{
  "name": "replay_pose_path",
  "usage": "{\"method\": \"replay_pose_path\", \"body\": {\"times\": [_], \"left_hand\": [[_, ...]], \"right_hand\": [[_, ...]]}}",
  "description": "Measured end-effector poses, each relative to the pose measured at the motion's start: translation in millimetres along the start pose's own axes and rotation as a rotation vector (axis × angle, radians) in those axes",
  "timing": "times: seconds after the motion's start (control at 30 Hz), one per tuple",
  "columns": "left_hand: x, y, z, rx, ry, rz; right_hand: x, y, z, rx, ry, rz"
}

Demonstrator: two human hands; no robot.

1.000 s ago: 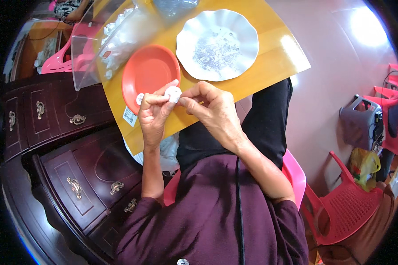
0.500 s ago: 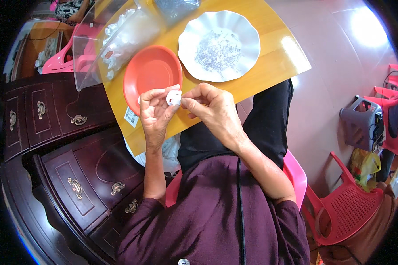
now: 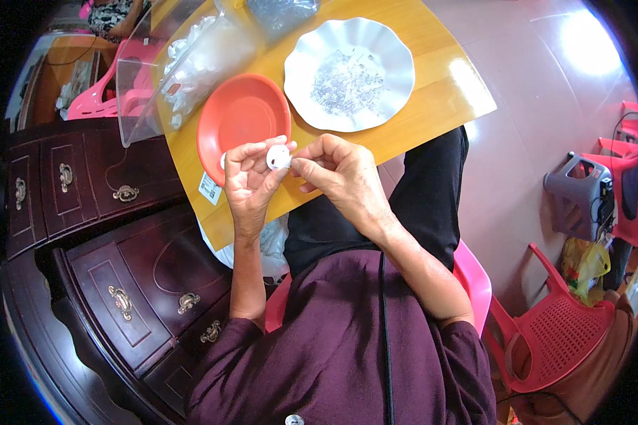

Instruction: The person repeatedly picks up plastic pieces from a red plate and metal components from a white bowl, then inserts the metal components into the plastic pieces by hand to assemble them.

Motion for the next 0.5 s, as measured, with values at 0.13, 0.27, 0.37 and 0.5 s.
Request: {"method": "replay_pose_path", "body": {"times": [0.13,0.27,0.37,0.5], "left_hand": [[-0.2,-0.6,0.4,-0.009,0.007,0.001],[0.1,-0.9,-1.0,-0.020,0.039,0.011],[-1.6,-1.3,-1.5,-0.023,0.078,0.018],[-1.4,-2.0,-1.6,-0.028,0.065,0.003]], "right_hand": [[-0.1,0.0,-0.3,0.001,0.007,0.007],[0.9,0.0,-0.4,0.006,-0.003,0.005],[2.4,-0.6,-0.1,0.013,-0.031,-0.003],[4.1,-1.2,0.3,0.030,-0.084,-0.014]]}}
Point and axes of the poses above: each hand's wrist, its own y-axis towards the middle knuckle, its own z-axis out of the palm, x = y × z, the point moved 7 cm from there along y, towards the middle knuckle, and after that the axes turned 11 degrees about -z, right-handed, at the moved point
